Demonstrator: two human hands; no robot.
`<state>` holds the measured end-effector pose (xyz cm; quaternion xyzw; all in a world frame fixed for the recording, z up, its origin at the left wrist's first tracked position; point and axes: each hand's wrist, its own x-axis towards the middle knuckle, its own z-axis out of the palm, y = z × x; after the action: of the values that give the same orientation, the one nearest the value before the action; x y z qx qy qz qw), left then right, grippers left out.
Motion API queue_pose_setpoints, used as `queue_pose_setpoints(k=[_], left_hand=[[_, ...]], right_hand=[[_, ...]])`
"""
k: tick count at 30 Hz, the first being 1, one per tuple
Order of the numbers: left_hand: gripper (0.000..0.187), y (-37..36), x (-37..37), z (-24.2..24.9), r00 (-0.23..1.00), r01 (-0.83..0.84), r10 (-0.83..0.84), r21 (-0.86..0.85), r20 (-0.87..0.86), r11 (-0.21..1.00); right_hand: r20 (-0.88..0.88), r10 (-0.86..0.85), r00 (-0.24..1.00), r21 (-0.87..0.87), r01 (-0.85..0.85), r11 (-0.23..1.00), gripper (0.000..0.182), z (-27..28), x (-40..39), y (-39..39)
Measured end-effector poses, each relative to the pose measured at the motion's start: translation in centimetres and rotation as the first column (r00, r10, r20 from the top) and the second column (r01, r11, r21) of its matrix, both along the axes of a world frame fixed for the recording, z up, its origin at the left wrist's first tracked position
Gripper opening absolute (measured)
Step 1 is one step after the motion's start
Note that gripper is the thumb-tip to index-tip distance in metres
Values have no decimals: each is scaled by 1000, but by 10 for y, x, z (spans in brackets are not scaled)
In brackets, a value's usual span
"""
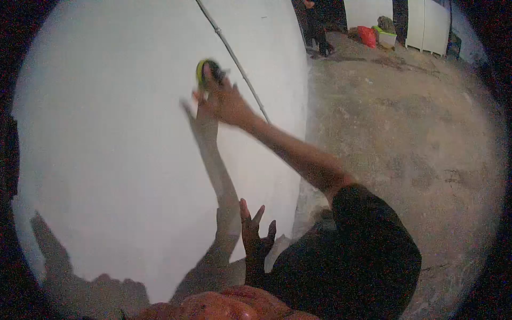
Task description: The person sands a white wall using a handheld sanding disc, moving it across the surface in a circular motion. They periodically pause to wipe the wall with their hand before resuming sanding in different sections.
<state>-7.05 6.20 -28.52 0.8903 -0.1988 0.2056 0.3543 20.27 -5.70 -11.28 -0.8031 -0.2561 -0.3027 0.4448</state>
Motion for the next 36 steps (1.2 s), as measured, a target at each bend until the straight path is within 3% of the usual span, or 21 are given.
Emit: queue_pose_setpoints(k=[3,4,5,7,10,12,16,19,23,25,27,29,32,34,36], left_hand=[[60,5,6,-6,1000,-16,16,25,2,1000],[60,4,7,-2,1000,2,-3,26,9,1000],[61,4,5,2,1000,25,-25,33,4,999],[61,2,7,7,999,44,-43,26,-8,999],[56,-2,8,6,999,44,-44,24,22,999],[57,-1,10,6,998,50,-51,22,48,998],[58,-2,15,8,998,30,-31,23,63,999],[58,-8,17,13,1000,11,-12,65,18,998],[59,-10,13,19,999,-10,8,29,53,1000],[61,-6,11,16,996,-23,19,38,86,999],[64,-4,10,6,995,-26,21,52,98,998],[69,-5,19,2,998,-20,12,130,58,991],[68,-8,30,20,991,-76,55,181,118,981],[67,-10,21,28,982,-107,78,163,174,981],[69,-10,19,38,980,-124,95,159,177,980]], right_hand=[[-50,81,995,-68,-84,994,88,-17,-46,13],[-50,8,999,-126,-14,992,85,-14,-35,11],[-7,-104,995,-105,102,989,86,-18,-7,11],[-235,77,969,169,-38,985,86,5,26,-4],[-269,26,963,123,8,992,84,0,27,-10],[-152,45,987,-12,-47,999,79,-27,-21,3],[-210,18,978,-50,-29,998,77,-46,-35,5],[-217,9,976,114,16,993,74,-43,29,-12],[-274,90,957,199,-35,979,74,-55,-5,-9],[-138,102,985,51,-96,994,73,-99,-48,6],[-181,144,973,40,-139,990,73,-113,-73,13],[-98,-36,994,-41,32,999,68,-122,-40,10],[-137,146,980,164,-123,979,66,-119,-1,-4],[-293,236,927,272,-156,949,70,-99,-44,-3],[-261,200,945,164,-161,973,71,-141,-63,7]])
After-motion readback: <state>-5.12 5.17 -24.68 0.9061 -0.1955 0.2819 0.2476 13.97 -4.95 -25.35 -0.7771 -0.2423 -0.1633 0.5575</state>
